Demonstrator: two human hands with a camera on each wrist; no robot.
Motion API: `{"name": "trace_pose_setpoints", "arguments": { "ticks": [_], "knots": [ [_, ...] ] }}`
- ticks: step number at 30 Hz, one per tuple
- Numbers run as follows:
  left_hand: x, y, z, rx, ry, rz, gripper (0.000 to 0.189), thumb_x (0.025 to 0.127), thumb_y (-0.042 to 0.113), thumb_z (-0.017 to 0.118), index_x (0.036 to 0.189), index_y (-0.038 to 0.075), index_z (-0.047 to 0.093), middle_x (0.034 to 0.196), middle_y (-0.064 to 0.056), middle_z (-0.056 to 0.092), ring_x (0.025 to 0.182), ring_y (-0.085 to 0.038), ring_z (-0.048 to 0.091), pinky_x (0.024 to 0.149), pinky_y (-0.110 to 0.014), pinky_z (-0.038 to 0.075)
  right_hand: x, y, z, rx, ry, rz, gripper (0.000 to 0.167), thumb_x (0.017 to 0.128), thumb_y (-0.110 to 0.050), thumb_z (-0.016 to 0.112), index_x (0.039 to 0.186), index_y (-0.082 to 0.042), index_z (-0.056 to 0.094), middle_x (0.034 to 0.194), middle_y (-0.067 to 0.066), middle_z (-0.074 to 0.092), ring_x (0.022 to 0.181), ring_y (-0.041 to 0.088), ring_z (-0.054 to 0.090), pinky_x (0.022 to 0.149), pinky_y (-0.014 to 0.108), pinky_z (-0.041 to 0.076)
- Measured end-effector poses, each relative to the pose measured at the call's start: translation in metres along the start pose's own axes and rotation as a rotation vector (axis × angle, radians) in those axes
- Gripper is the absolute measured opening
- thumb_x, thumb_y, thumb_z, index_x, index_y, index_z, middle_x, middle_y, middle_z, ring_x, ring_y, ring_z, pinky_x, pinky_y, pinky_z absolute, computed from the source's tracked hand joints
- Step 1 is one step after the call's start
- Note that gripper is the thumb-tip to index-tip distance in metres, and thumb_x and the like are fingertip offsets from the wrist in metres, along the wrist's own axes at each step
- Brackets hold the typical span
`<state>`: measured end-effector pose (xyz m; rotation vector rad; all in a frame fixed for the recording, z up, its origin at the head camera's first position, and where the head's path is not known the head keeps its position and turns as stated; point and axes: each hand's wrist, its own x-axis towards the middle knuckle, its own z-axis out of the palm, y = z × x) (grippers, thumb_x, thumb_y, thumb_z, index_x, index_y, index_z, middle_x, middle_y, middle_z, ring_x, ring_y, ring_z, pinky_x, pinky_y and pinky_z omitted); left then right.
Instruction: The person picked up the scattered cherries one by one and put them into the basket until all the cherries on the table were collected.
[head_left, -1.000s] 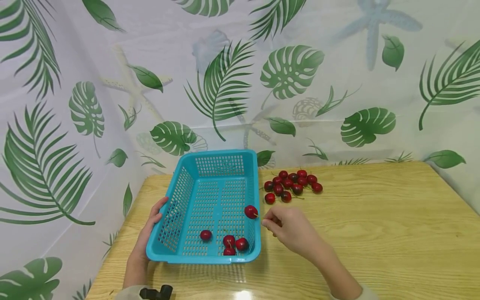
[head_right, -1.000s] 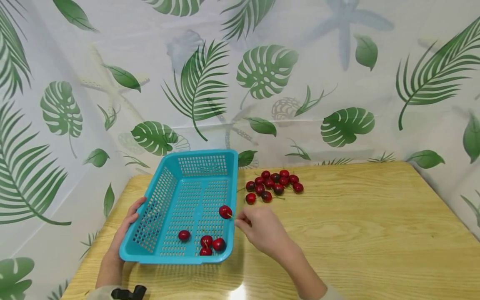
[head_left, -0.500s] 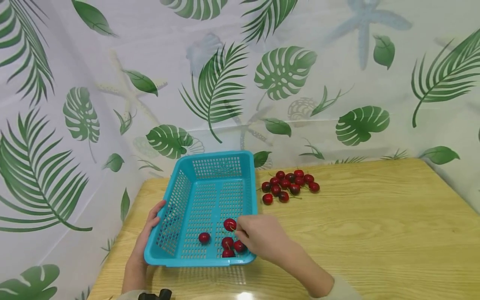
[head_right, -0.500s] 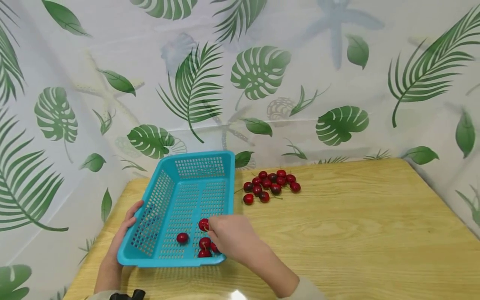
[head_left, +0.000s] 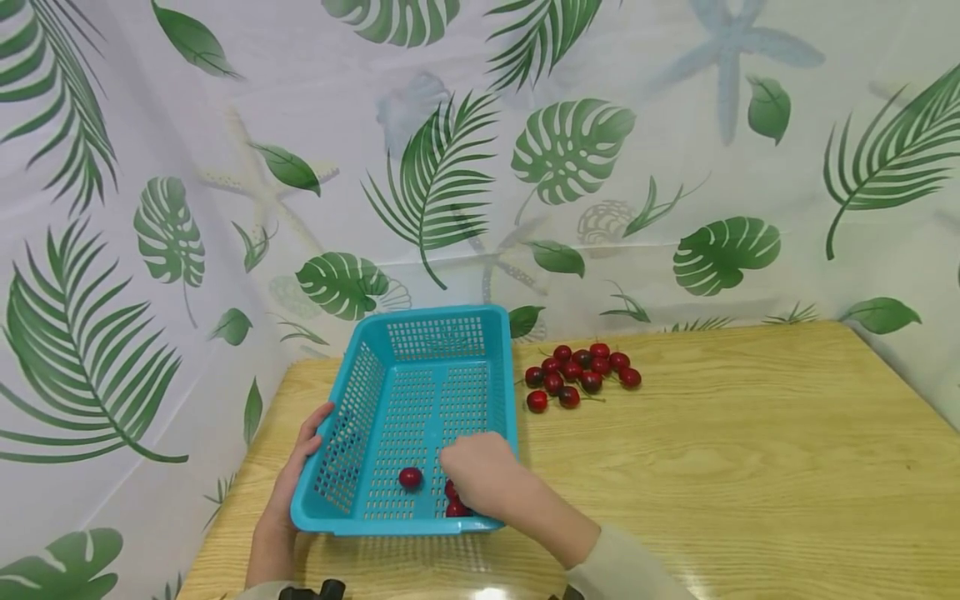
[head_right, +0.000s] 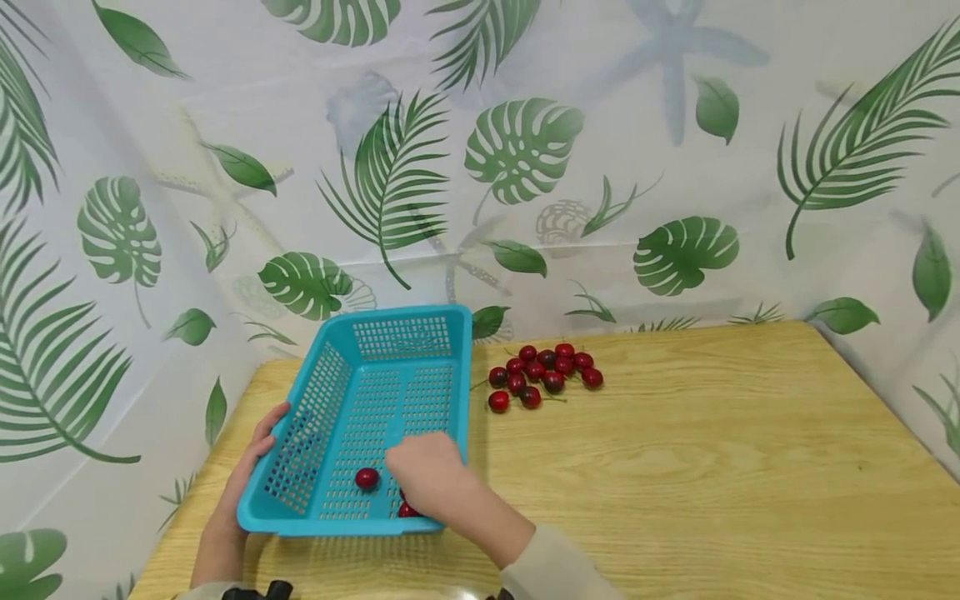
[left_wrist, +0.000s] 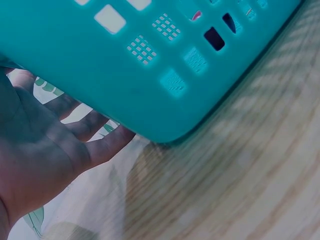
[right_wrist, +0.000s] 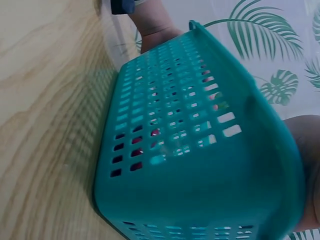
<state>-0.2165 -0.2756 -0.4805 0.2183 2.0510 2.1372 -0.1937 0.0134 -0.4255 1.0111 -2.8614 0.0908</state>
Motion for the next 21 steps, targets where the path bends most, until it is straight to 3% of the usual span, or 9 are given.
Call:
{"name": "trace_pose_setpoints", "arguments": {
  "ticks": [5,10,16,21],
  "knots": [
    [0.0,-0.001,-0.001,-0.009,-0.019,0.0,0.052,0.108,0.033,0.02,0.158,0.026,0.011,0.165,-0.009,-0.001,0.149,-0.04,0.005,0.101,-0.031,0.034,0.008,-0.006,0.01,-0.03,-0.054,0.035,0.039,0.082,-0.005,0.069,0.056,-0.02,0.044,0.055,-0.007,0.042,0.052,0.007,0.034,0.044,0.029,0.045],
    [0.001,-0.001,0.0,-0.008,-0.017,0.005,0.052,0.108,0.032,0.021,0.158,0.025,0.011,0.164,-0.008,0.0,0.148,-0.038,0.005,0.099,-0.026,0.037,0.013,-0.009,0.015,-0.019,-0.076,0.037,0.04,0.085,-0.014,0.072,0.056,-0.02,0.046,0.055,-0.008,0.043,0.052,0.006,0.036,0.045,0.028,0.047],
    [0.0,-0.001,-0.001,-0.007,-0.006,0.008,0.052,0.108,0.033,0.021,0.158,0.024,0.012,0.165,-0.008,0.001,0.149,-0.038,0.006,0.099,-0.024,0.037,0.016,-0.01,0.016,0.14,-0.134,0.017,0.042,0.087,-0.028,0.076,0.057,-0.018,0.048,0.053,-0.009,0.043,0.05,0.005,0.038,0.046,0.023,0.042],
    [0.0,0.0,-0.001,-0.008,-0.015,0.007,0.052,0.108,0.032,0.02,0.158,0.025,0.01,0.165,-0.009,-0.001,0.148,-0.039,0.005,0.104,-0.037,0.029,0.016,-0.008,0.015,0.241,-0.126,-0.017,0.046,0.09,-0.016,0.068,0.056,-0.019,0.038,0.052,-0.009,0.032,0.05,0.005,0.031,0.043,0.019,0.029]
  ]
}}
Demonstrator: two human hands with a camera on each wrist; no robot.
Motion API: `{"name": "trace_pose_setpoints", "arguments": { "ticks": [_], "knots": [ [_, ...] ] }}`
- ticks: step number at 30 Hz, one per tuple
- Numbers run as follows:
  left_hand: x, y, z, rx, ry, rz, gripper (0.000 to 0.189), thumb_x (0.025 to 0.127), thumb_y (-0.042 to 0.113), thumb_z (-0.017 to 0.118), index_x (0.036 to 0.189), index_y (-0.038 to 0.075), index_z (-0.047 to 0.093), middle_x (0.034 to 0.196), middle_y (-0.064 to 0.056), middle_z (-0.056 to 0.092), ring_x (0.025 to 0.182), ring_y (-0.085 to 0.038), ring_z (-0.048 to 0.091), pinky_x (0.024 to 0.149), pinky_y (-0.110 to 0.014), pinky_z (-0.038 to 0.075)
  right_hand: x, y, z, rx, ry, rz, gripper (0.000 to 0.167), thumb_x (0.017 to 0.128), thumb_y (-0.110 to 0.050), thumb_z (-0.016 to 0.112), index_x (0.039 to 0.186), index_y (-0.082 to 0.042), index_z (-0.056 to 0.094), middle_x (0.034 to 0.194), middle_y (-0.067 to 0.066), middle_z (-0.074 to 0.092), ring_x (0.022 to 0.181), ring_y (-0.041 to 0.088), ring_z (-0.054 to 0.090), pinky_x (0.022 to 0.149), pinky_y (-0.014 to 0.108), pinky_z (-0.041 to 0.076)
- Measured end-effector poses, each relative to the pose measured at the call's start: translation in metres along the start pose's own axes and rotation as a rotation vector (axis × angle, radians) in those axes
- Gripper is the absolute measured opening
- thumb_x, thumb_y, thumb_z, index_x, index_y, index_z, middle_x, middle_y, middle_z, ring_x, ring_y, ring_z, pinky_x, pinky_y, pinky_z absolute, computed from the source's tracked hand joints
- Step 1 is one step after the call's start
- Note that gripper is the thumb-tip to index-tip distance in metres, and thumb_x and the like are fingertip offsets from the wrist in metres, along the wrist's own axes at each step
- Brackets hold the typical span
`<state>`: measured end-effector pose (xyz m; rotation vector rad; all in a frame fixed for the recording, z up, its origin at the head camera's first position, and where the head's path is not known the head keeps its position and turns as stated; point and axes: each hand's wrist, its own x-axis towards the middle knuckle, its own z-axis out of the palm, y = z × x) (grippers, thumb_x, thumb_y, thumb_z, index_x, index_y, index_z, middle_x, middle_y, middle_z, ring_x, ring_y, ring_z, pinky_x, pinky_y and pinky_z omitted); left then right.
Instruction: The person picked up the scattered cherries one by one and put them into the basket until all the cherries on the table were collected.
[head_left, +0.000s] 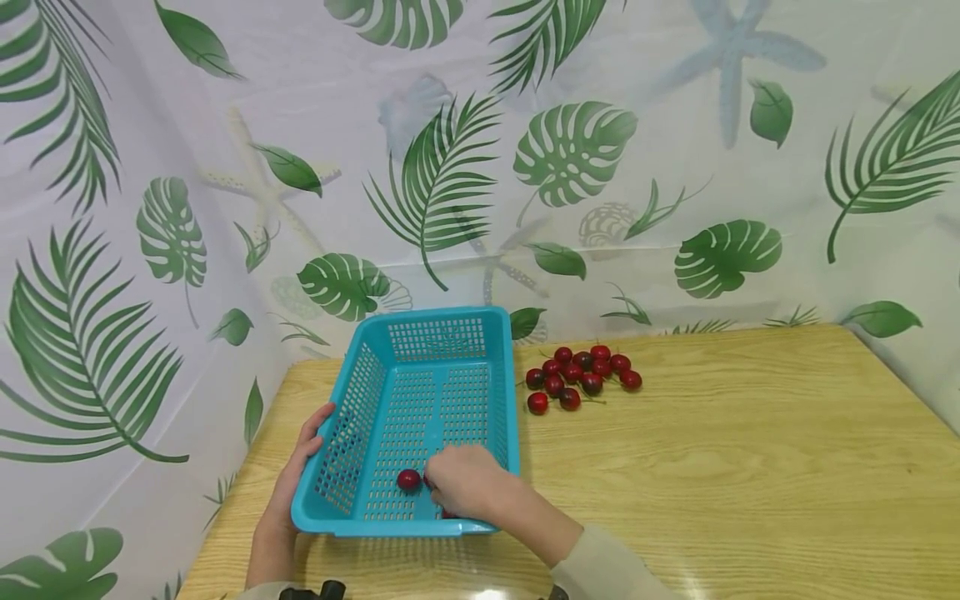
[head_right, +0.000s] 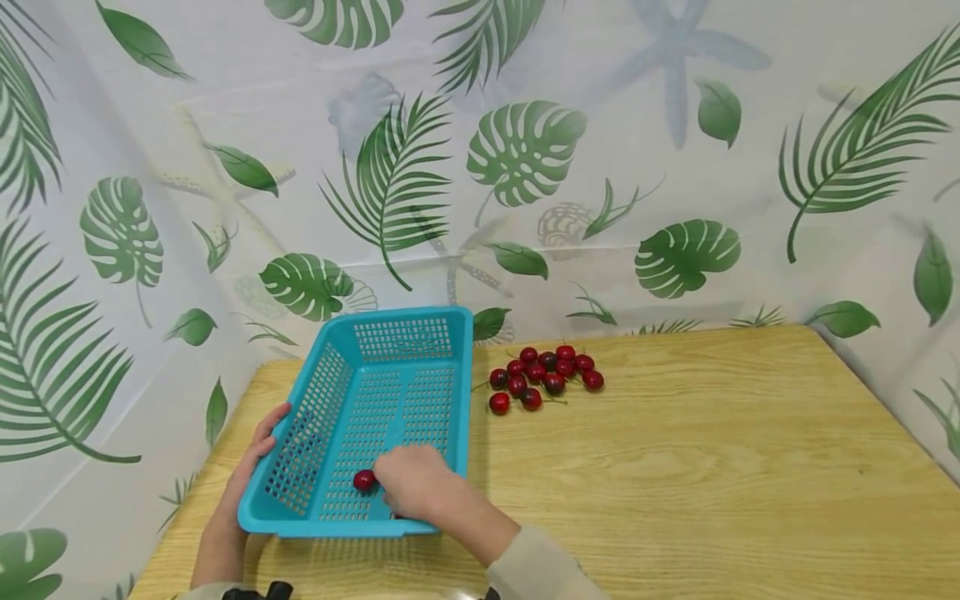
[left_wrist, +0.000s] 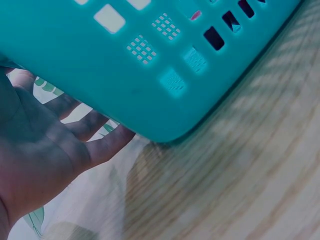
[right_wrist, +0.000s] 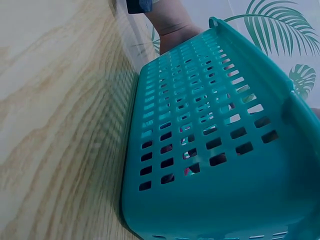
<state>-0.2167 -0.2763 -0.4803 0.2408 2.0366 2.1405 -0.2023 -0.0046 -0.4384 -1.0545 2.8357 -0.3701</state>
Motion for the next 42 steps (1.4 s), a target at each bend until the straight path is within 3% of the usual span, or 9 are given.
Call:
{"name": "trace_pose_setpoints", "arguments": {
  "ticks": [4,11,24,27,31,34,38,42],
  "knots": [
    [0.0,-0.001,0.0,-0.004,-0.005,-0.003,0.052,0.108,0.033,0.02,0.158,0.025,0.01,0.164,-0.009,-0.001,0.148,-0.04,0.004,0.105,-0.041,0.028,-0.001,0.001,0.0,0.069,0.031,-0.021,0.044,0.09,-0.01,0.063,0.055,-0.019,0.038,0.051,-0.01,0.03,0.05,0.004,0.029,0.043,0.019,0.023],
    [0.0,-0.002,-0.001,-0.007,-0.004,-0.003,0.052,0.108,0.033,0.019,0.158,0.026,0.01,0.165,-0.009,-0.002,0.148,-0.041,0.005,0.104,-0.04,0.03,-0.001,0.001,-0.003,0.191,0.156,-0.032,0.016,0.092,-0.013,0.063,0.077,-0.018,0.065,0.061,-0.012,0.05,0.052,0.002,0.043,0.047,0.019,0.037],
    [0.001,-0.003,-0.001,-0.025,-0.007,-0.009,0.052,0.107,0.034,0.021,0.158,0.027,0.01,0.164,-0.011,-0.001,0.146,-0.044,0.009,0.101,-0.041,0.035,-0.002,0.002,-0.006,0.266,0.254,-0.034,0.01,0.088,-0.01,0.062,0.08,-0.016,0.065,0.061,-0.013,0.051,0.052,0.0,0.042,0.048,0.018,0.036],
    [0.001,-0.002,-0.001,-0.019,-0.004,-0.004,0.052,0.107,0.034,0.021,0.158,0.027,0.01,0.164,-0.011,-0.001,0.147,-0.044,0.008,0.101,-0.041,0.034,-0.005,0.003,-0.009,0.345,0.362,-0.062,0.01,0.09,-0.01,0.061,0.084,-0.014,0.068,0.061,-0.012,0.053,0.05,-0.001,0.039,0.047,0.017,0.034],
    [0.0,-0.002,-0.001,-0.017,-0.007,0.005,0.052,0.107,0.033,0.02,0.158,0.026,0.01,0.164,-0.01,-0.001,0.147,-0.043,0.008,0.102,-0.04,0.033,-0.01,0.014,-0.012,0.456,0.608,-0.133,0.01,0.09,-0.004,0.062,0.087,-0.009,0.07,0.066,-0.006,0.061,0.053,0.0,0.043,0.05,0.016,0.039],
    [0.0,-0.001,-0.001,-0.022,-0.009,0.007,0.052,0.107,0.032,0.02,0.158,0.025,0.009,0.163,-0.01,-0.001,0.146,-0.043,0.008,0.102,-0.04,0.033,-0.015,0.028,-0.015,0.478,0.746,-0.134,0.009,0.088,-0.001,0.063,0.086,-0.006,0.071,0.069,-0.004,0.064,0.058,0.002,0.047,0.054,0.017,0.043],
    [0.0,-0.001,-0.001,-0.021,-0.011,0.006,0.052,0.107,0.033,0.02,0.158,0.026,0.009,0.164,-0.01,-0.002,0.147,-0.043,0.008,0.102,-0.04,0.033,-0.026,0.052,-0.017,0.463,0.827,-0.067,0.008,0.087,0.0,0.066,0.087,-0.005,0.072,0.072,-0.002,0.066,0.061,0.004,0.052,0.056,0.019,0.046],
    [0.0,-0.002,-0.001,-0.021,-0.013,0.005,0.052,0.107,0.033,0.02,0.158,0.026,0.009,0.163,-0.011,-0.002,0.146,-0.043,0.009,0.101,-0.039,0.035,-0.039,0.08,-0.015,0.41,0.855,0.015,0.006,0.086,0.0,0.068,0.088,-0.003,0.073,0.073,0.0,0.068,0.062,0.006,0.054,0.057,0.022,0.048]
  ]
}}
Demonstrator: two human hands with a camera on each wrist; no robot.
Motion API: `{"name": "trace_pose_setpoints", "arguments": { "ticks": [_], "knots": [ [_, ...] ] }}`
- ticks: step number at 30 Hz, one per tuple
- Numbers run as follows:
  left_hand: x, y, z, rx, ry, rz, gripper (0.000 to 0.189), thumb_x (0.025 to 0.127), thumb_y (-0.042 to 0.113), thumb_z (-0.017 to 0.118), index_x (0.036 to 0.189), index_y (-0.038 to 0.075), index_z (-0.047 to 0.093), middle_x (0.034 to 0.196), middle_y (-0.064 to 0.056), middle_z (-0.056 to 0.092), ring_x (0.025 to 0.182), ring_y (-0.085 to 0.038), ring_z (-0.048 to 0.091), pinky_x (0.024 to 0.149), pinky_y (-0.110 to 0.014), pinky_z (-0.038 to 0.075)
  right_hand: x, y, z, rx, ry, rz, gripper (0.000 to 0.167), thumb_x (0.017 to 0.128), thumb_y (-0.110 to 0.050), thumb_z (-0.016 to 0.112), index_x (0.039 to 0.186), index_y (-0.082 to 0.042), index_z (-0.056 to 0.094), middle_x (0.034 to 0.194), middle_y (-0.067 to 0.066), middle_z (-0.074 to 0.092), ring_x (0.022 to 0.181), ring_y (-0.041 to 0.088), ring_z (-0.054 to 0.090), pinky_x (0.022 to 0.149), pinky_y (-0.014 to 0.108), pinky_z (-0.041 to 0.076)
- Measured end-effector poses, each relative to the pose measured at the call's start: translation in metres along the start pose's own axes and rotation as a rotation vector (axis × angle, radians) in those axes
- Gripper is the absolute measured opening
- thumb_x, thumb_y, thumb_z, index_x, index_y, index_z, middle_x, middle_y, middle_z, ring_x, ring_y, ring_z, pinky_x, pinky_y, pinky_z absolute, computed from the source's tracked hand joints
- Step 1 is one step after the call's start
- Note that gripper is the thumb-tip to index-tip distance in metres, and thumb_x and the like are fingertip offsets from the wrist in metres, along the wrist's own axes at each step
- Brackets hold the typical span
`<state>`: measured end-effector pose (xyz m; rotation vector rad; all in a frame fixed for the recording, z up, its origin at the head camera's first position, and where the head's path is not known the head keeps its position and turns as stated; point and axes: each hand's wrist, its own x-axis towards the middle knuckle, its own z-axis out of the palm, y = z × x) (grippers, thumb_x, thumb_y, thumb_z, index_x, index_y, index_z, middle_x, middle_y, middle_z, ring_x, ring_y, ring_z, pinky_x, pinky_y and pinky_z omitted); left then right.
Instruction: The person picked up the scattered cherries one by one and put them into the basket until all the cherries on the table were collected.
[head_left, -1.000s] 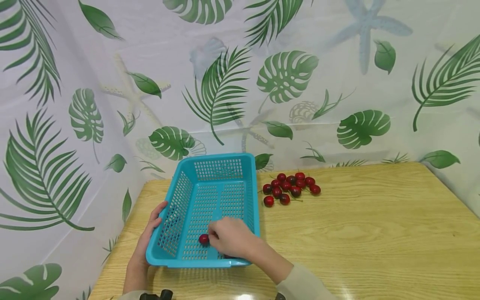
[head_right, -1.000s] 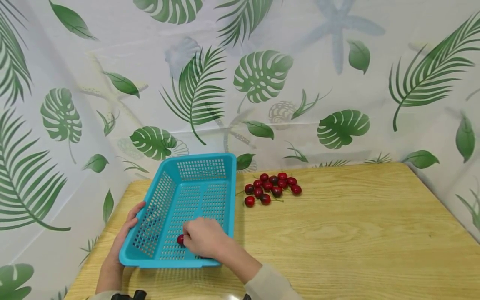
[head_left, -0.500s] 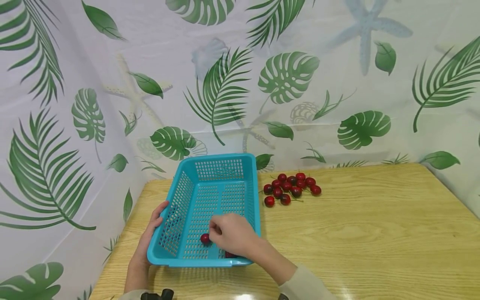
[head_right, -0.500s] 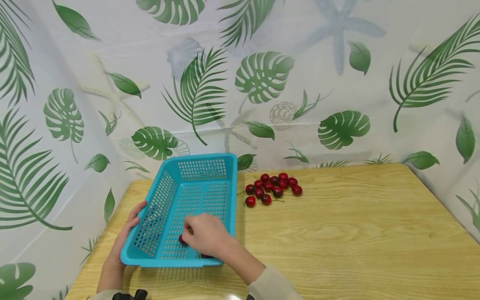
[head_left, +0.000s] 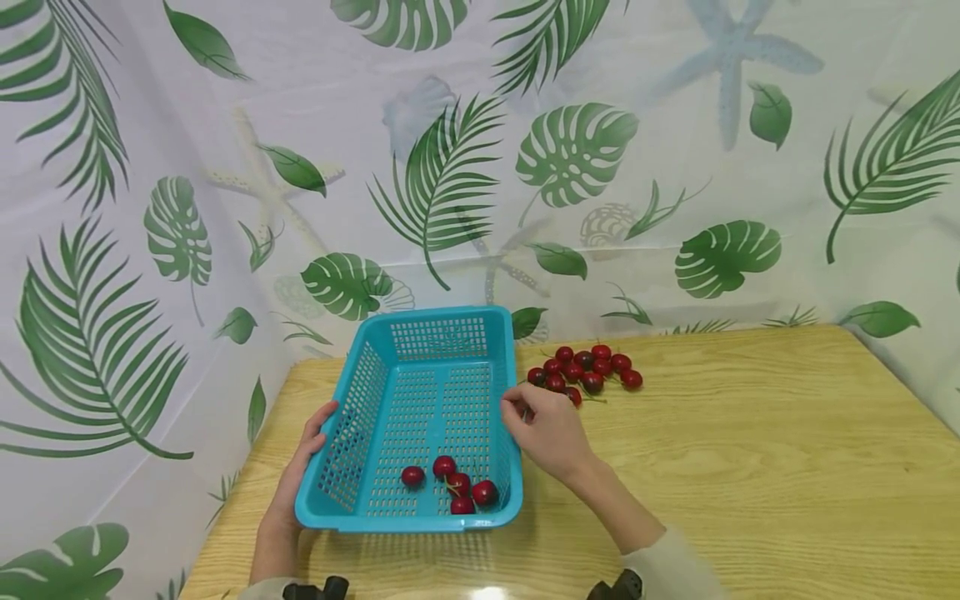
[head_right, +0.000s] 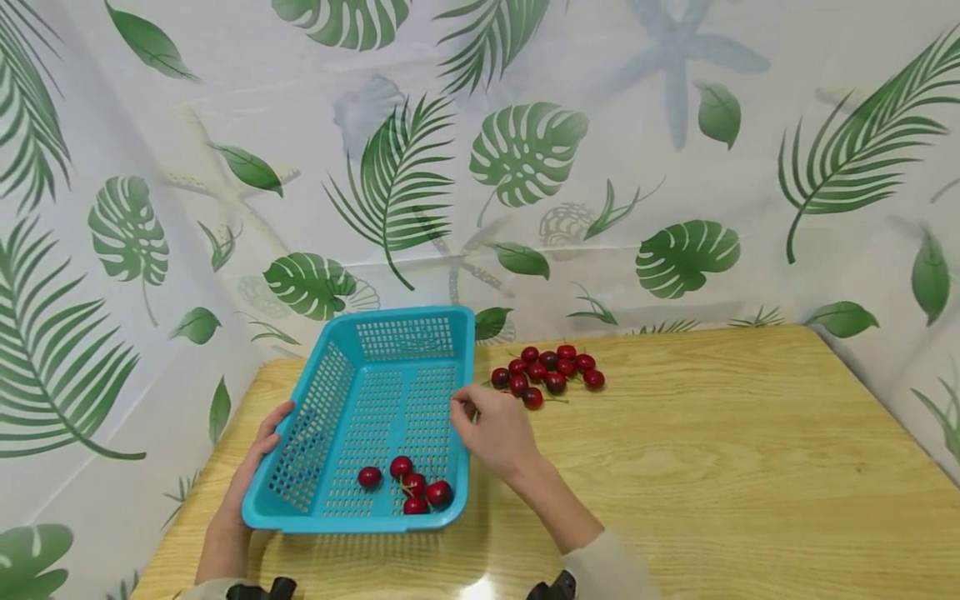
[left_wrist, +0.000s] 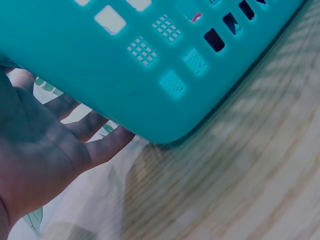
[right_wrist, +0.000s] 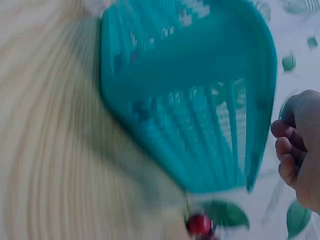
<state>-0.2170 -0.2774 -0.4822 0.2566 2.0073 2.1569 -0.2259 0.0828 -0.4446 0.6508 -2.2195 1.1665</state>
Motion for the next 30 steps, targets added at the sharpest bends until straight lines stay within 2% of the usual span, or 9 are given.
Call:
{"name": "trace_pose_setpoints", "arguments": {
  "ticks": [4,9,10,13,15,17,20,25,30],
  "knots": [
    [0.002,0.0,0.001,0.005,0.013,0.009,0.051,0.107,0.03,0.019,0.158,0.025,0.01,0.163,-0.013,0.0,0.145,-0.044,0.011,0.104,-0.044,0.033,-0.006,0.03,-0.022,-0.151,-0.044,0.115,0.005,0.088,-0.004,0.067,0.088,-0.004,0.072,0.071,0.0,0.066,0.06,0.009,0.052,0.057,0.024,0.047],
    [0.008,0.0,0.003,0.016,0.012,0.038,0.052,0.107,0.027,0.018,0.158,0.02,0.011,0.164,-0.019,0.003,0.149,-0.043,0.01,0.116,-0.053,0.017,-0.014,0.073,-0.056,-0.289,-0.138,0.355,0.012,0.09,-0.006,0.06,0.088,0.0,0.07,0.072,0.006,0.066,0.059,0.014,0.051,0.056,0.031,0.046],
    [0.008,0.0,0.003,0.015,0.01,0.038,0.052,0.107,0.027,0.018,0.158,0.02,0.011,0.164,-0.019,0.003,0.148,-0.043,0.01,0.116,-0.053,0.017,-0.016,0.08,-0.062,-0.309,-0.153,0.403,0.013,0.09,-0.006,0.058,0.088,0.0,0.07,0.073,0.007,0.066,0.059,0.016,0.052,0.056,0.032,0.045],
    [0.005,-0.001,0.002,0.006,0.008,0.016,0.052,0.107,0.029,0.019,0.158,0.023,0.01,0.164,-0.015,0.002,0.146,-0.044,0.012,0.109,-0.047,0.03,-0.021,0.098,-0.074,-0.35,-0.201,0.499,0.017,0.091,-0.007,0.055,0.091,0.003,0.069,0.081,0.014,0.068,0.065,0.022,0.058,0.058,0.038,0.049],
    [0.002,-0.002,0.002,0.007,0.013,0.006,0.052,0.107,0.03,0.019,0.158,0.025,0.01,0.163,-0.013,0.001,0.145,-0.043,0.012,0.103,-0.04,0.035,-0.024,0.107,-0.076,-0.36,-0.25,0.542,0.022,0.093,-0.009,0.054,0.098,0.006,0.068,0.091,0.02,0.07,0.076,0.03,0.065,0.064,0.043,0.053],
    [0.0,-0.002,0.001,0.011,0.016,-0.001,0.051,0.107,0.032,0.02,0.158,0.026,0.011,0.163,-0.012,0.001,0.144,-0.042,0.011,0.099,-0.036,0.037,-0.027,0.113,-0.073,-0.363,-0.293,0.565,0.027,0.095,-0.011,0.054,0.108,0.009,0.067,0.104,0.026,0.069,0.09,0.037,0.067,0.074,0.049,0.055],
    [0.0,-0.001,0.0,0.017,0.001,0.004,0.052,0.108,0.032,0.02,0.158,0.027,0.01,0.163,-0.012,-0.001,0.145,-0.043,0.01,0.099,-0.037,0.037,-0.031,0.119,-0.066,-0.366,-0.311,0.583,0.03,0.096,-0.013,0.056,0.111,0.012,0.064,0.109,0.028,0.067,0.098,0.041,0.066,0.08,0.052,0.054],
    [0.001,-0.002,0.001,0.011,-0.003,0.005,0.052,0.107,0.031,0.02,0.158,0.026,0.009,0.163,-0.012,-0.002,0.144,-0.044,0.01,0.1,-0.041,0.036,-0.032,0.126,-0.056,-0.374,-0.26,0.558,0.025,0.096,-0.011,0.058,0.106,0.01,0.067,0.101,0.025,0.07,0.09,0.038,0.068,0.076,0.05,0.054],
    [0.001,-0.002,0.0,0.015,0.012,0.006,0.051,0.108,0.032,0.02,0.158,0.026,0.01,0.163,-0.011,-0.001,0.145,-0.043,0.011,0.101,-0.04,0.034,-0.029,0.126,-0.053,-0.377,-0.265,0.554,0.021,0.096,-0.01,0.058,0.102,0.008,0.068,0.096,0.022,0.071,0.083,0.033,0.068,0.07,0.046,0.055]
  ]
}}
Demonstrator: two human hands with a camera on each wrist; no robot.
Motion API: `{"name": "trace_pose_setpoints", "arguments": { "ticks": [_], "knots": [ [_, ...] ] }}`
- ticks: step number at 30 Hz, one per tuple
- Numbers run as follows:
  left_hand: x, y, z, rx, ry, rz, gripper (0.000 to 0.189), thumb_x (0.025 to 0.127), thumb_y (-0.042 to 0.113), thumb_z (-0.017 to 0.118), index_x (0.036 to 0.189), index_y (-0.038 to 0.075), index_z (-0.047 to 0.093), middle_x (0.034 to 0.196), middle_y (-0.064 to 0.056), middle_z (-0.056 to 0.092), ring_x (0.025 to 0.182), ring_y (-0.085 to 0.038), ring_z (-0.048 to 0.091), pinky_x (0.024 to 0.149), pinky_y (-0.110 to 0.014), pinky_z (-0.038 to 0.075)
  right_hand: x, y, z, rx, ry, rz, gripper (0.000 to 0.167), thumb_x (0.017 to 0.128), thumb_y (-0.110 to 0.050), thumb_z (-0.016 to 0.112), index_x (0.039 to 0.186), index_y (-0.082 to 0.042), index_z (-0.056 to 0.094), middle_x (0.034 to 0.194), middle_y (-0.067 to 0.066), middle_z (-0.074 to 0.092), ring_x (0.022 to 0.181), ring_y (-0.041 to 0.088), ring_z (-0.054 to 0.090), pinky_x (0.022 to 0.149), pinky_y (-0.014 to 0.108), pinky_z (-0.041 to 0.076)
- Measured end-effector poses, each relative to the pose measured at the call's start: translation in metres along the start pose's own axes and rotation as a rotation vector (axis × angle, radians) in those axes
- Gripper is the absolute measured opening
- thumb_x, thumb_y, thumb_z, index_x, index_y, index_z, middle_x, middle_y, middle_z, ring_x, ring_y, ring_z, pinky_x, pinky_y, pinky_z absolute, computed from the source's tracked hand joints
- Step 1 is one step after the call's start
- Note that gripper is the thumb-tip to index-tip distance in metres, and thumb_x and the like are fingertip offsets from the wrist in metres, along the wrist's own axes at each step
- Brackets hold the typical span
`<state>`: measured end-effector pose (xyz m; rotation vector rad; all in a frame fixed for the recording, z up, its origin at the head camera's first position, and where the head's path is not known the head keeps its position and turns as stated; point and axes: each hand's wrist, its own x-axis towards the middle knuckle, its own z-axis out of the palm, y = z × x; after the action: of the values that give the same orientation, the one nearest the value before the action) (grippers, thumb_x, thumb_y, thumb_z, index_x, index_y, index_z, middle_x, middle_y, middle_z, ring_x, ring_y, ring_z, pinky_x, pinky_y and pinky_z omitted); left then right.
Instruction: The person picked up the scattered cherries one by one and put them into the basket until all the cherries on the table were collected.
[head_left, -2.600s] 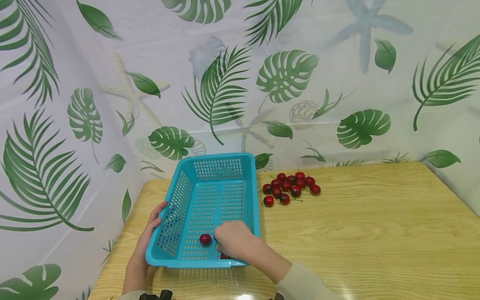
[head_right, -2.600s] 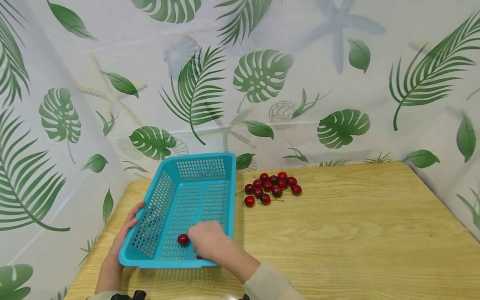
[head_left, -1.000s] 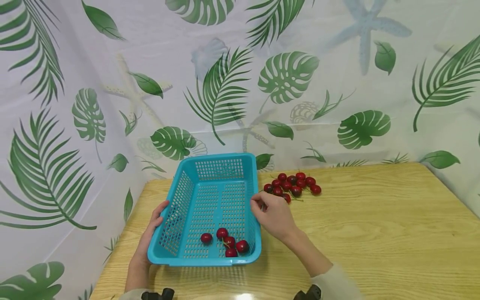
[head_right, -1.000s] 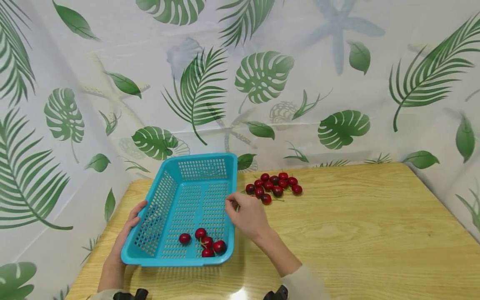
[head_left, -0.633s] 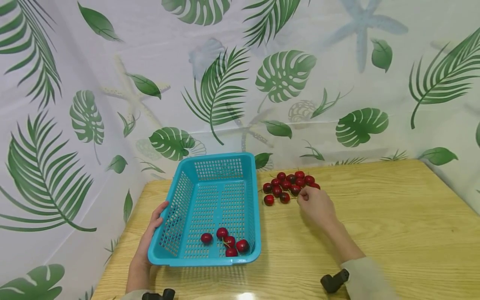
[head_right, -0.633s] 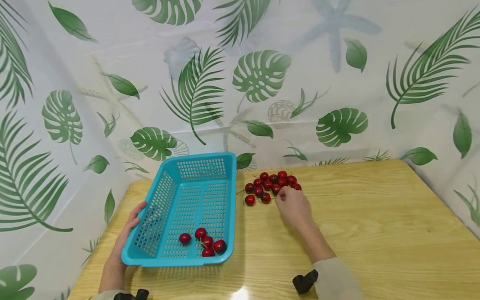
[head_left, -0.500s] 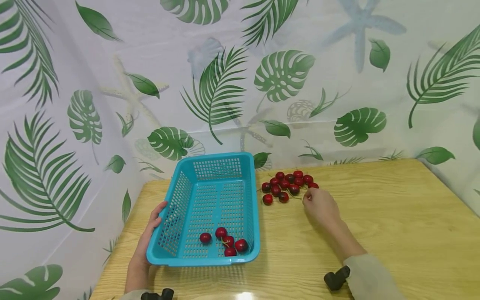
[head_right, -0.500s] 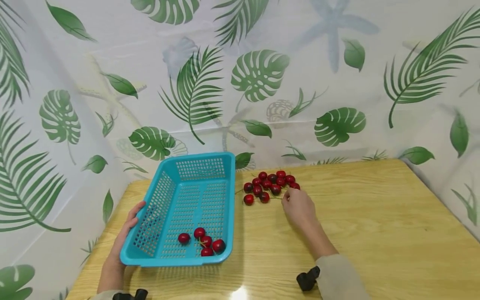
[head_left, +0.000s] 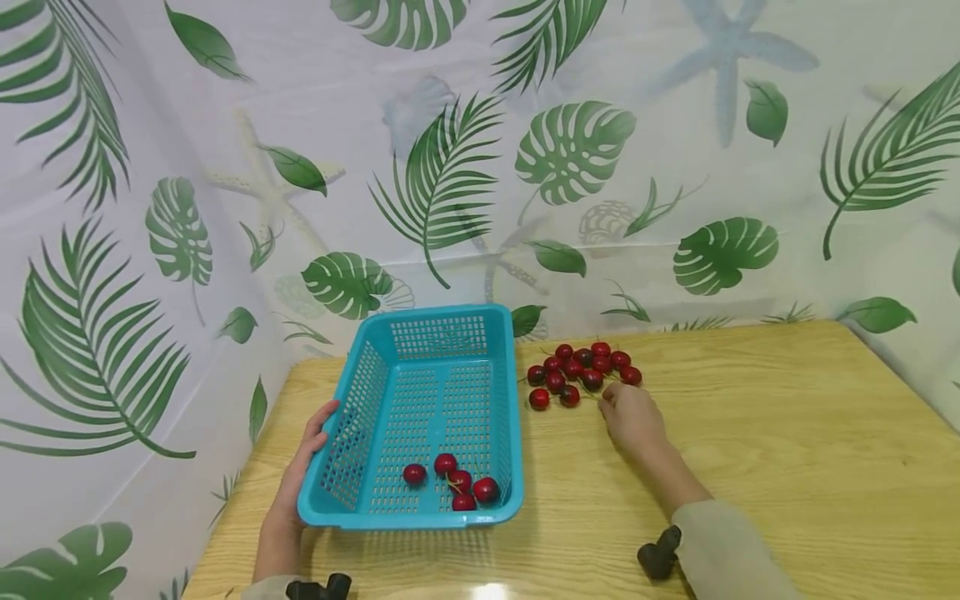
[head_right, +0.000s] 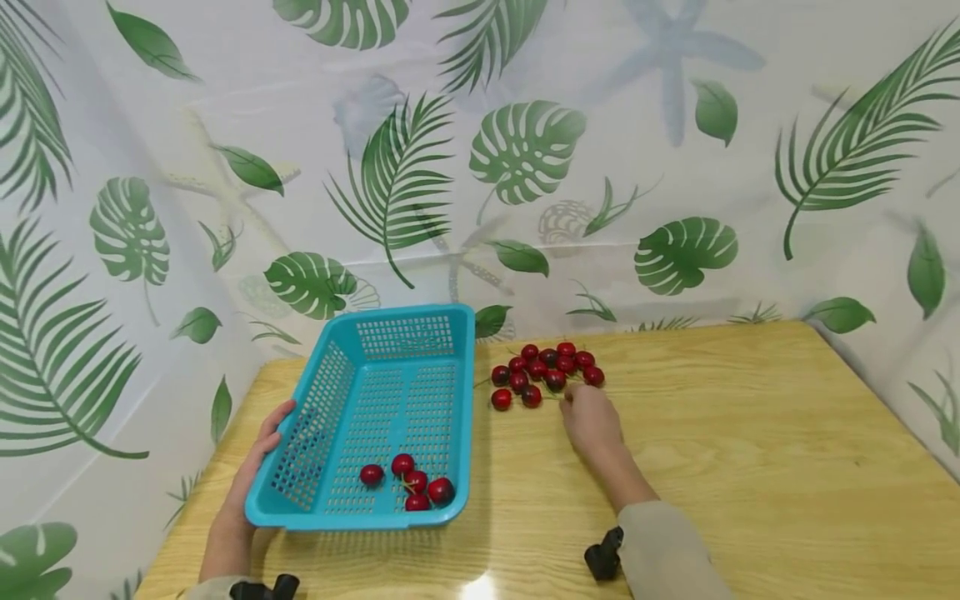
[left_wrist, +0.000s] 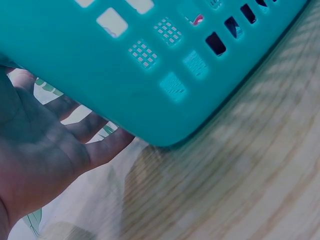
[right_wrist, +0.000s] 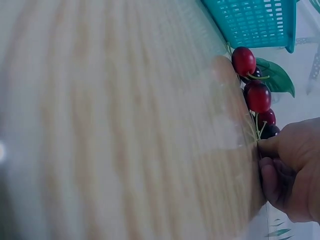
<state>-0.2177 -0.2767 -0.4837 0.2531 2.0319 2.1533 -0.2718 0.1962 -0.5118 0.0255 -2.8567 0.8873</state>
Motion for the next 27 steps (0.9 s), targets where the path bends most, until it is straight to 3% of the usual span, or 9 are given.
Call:
{"name": "trace_pose_setpoints", "arguments": {
  "ticks": [5,7,9,12,15,17,23,27],
  "knots": [
    [0.004,0.0,0.0,0.0,0.0,0.026,0.05,0.108,0.029,0.02,0.158,0.027,0.015,0.163,-0.015,0.002,0.145,-0.042,0.012,0.102,-0.034,0.035,-0.001,-0.004,-0.002,-0.014,0.0,0.003,0.015,0.095,-0.008,0.059,0.094,0.004,0.068,0.09,0.019,0.07,0.078,0.03,0.066,0.066,0.044,0.053],
    [0.007,0.0,0.001,-0.012,0.004,0.037,0.05,0.108,0.026,0.019,0.158,0.025,0.016,0.163,-0.018,0.003,0.147,-0.042,0.011,0.111,-0.039,0.031,-0.001,-0.005,-0.003,-0.012,-0.007,0.01,0.014,0.095,-0.007,0.058,0.091,0.003,0.067,0.085,0.016,0.069,0.073,0.027,0.064,0.064,0.042,0.052],
    [0.01,0.0,0.002,-0.018,0.012,0.053,0.05,0.107,0.024,0.019,0.157,0.023,0.018,0.163,-0.02,0.004,0.148,-0.042,0.01,0.113,-0.034,0.027,-0.002,-0.005,-0.004,-0.006,-0.016,0.019,0.014,0.095,-0.007,0.057,0.088,0.002,0.065,0.08,0.013,0.066,0.069,0.025,0.061,0.061,0.04,0.05],
    [0.009,0.001,0.002,-0.021,0.008,0.044,0.05,0.108,0.025,0.02,0.157,0.025,0.018,0.164,-0.018,0.004,0.148,-0.042,0.01,0.111,-0.034,0.03,-0.004,-0.004,-0.005,0.022,-0.036,0.027,0.014,0.095,-0.005,0.056,0.086,0.001,0.063,0.077,0.012,0.063,0.067,0.023,0.058,0.06,0.038,0.049],
    [0.008,-0.001,0.001,-0.005,0.008,0.063,0.049,0.108,0.025,0.02,0.157,0.027,0.021,0.163,-0.02,0.005,0.146,-0.041,0.014,0.103,-0.025,0.035,-0.007,-0.002,-0.008,0.062,-0.05,0.018,0.014,0.095,-0.004,0.056,0.086,0.003,0.064,0.078,0.012,0.063,0.068,0.023,0.057,0.062,0.037,0.049],
    [0.007,-0.001,-0.001,0.002,0.008,0.054,0.047,0.108,0.027,0.02,0.155,0.033,0.024,0.162,-0.019,0.005,0.143,-0.036,0.021,0.1,-0.025,0.038,-0.009,0.0,-0.01,0.096,-0.065,0.018,0.014,0.094,-0.004,0.056,0.086,0.004,0.064,0.077,0.012,0.063,0.067,0.022,0.056,0.061,0.036,0.048],
    [0.011,-0.001,-0.001,0.014,0.01,0.089,0.048,0.107,0.023,0.021,0.154,0.031,0.027,0.161,-0.023,0.006,0.13,-0.006,0.035,0.102,-0.02,0.034,-0.018,0.003,-0.015,0.162,-0.087,0.047,0.015,0.092,-0.003,0.055,0.085,0.006,0.064,0.073,0.012,0.061,0.063,0.02,0.052,0.055,0.03,0.041],
    [0.013,-0.001,0.001,-0.001,0.019,0.083,0.047,0.107,0.022,0.02,0.153,0.029,0.027,0.161,-0.023,0.007,0.132,-0.006,0.035,0.103,-0.018,0.032,-0.022,0.003,-0.019,0.161,-0.114,0.067,0.015,0.093,-0.004,0.054,0.084,0.005,0.064,0.073,0.01,0.06,0.062,0.02,0.051,0.055,0.03,0.041]
  ]
}}
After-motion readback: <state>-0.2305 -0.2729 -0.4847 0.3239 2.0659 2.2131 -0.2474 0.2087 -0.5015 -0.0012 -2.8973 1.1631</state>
